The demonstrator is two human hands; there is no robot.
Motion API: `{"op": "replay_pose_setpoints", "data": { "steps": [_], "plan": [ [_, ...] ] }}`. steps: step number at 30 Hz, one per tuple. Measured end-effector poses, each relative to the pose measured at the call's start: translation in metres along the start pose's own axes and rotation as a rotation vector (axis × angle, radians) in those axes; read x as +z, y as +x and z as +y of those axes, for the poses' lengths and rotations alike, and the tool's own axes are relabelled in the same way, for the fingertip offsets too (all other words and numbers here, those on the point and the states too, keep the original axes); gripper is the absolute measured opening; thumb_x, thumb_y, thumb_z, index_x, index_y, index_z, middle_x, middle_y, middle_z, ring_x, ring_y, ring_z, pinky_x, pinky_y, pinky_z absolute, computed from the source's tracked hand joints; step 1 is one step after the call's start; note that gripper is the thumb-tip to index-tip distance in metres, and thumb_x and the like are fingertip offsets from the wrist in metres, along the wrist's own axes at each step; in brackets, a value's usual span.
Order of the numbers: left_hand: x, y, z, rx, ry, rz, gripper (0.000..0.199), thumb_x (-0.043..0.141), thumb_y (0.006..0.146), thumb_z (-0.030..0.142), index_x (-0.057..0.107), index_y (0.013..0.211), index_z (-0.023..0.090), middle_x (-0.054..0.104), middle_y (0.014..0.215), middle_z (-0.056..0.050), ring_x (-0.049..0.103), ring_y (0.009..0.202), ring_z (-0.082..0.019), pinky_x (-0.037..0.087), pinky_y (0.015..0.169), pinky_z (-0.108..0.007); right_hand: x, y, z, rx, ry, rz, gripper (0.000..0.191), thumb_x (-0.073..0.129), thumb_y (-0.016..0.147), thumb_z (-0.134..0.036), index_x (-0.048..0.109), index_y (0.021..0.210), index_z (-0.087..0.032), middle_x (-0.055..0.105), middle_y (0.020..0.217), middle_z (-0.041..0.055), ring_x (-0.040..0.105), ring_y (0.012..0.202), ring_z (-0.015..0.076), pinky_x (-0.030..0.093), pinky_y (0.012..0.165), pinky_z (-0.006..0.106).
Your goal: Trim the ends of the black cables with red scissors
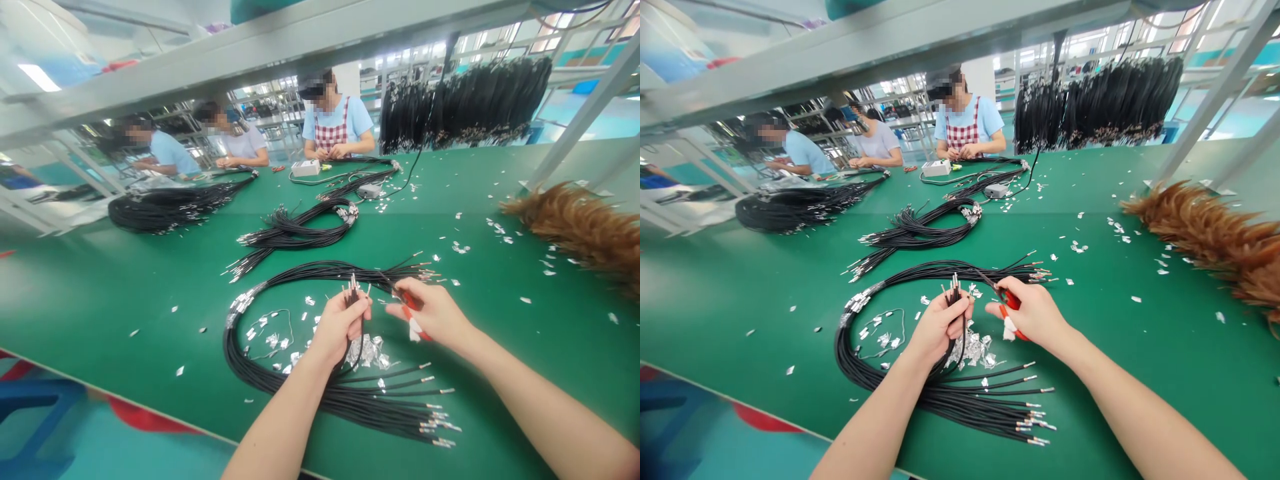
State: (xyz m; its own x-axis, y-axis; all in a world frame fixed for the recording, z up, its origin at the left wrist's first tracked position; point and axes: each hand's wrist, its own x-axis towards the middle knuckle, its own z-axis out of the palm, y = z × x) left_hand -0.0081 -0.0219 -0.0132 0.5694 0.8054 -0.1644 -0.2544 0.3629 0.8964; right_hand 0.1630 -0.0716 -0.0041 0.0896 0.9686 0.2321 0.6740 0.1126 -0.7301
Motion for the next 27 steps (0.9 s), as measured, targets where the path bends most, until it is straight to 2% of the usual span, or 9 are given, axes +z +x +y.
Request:
{"op": "replay_pose_setpoints", "data": {
  "steps": [2,5,15,27],
  "plan": [
    [0.001,-0.001,-0.001,0.013,0.023,0.030,0.024,0.066,0.065,0.031,0.050,0.073,0.015,0.053,0.056,0.004,0.026,0.031,0.001,0.013,0.032,-0.017,-0.006,-0.006,0.004,-0.041,-0.138,-0.085,0.026,0.064,0.067,-0.042,0.053,0.080,-0.022,0.047,0.054,-0.0041,0.040,0.051,0.0121,0.033,0.049,0.024],
    [0.004,-0.002,-0.003,0.031,0.071,0.061,0.023,0.067,0.065,0.028,0.049,0.070,0.014,0.055,0.055,0.003,0.026,0.031,0.001,0.012,0.032,-0.017,-0.006,-0.013,0.005,-0.113,-0.208,-0.147,0.027,0.063,0.067,-0.044,0.053,0.079,-0.022,0.051,0.061,-0.0021,0.043,0.054,0.0128,0.032,0.051,0.023],
    [0.004,-0.002,-0.010,0.016,0.106,0.067,0.020,0.066,0.066,0.026,0.050,0.071,0.014,0.052,0.051,0.003,0.026,0.031,0.000,0.013,0.031,-0.016,-0.001,-0.014,-0.002,-0.155,-0.304,-0.155,0.032,0.056,0.072,-0.052,0.055,0.078,-0.019,0.054,0.066,0.0002,0.044,0.056,0.0124,0.031,0.051,0.022],
    [0.004,-0.004,-0.010,0.070,0.128,0.080,0.019,0.067,0.065,0.026,0.053,0.067,0.012,0.051,0.049,0.003,0.027,0.032,0.000,0.014,0.032,-0.016,0.002,-0.015,-0.002,-0.133,-0.239,-0.160,0.027,0.058,0.072,-0.046,0.055,0.076,-0.020,0.047,0.057,-0.0034,0.039,0.053,0.0108,0.029,0.050,0.021]
  ]
}}
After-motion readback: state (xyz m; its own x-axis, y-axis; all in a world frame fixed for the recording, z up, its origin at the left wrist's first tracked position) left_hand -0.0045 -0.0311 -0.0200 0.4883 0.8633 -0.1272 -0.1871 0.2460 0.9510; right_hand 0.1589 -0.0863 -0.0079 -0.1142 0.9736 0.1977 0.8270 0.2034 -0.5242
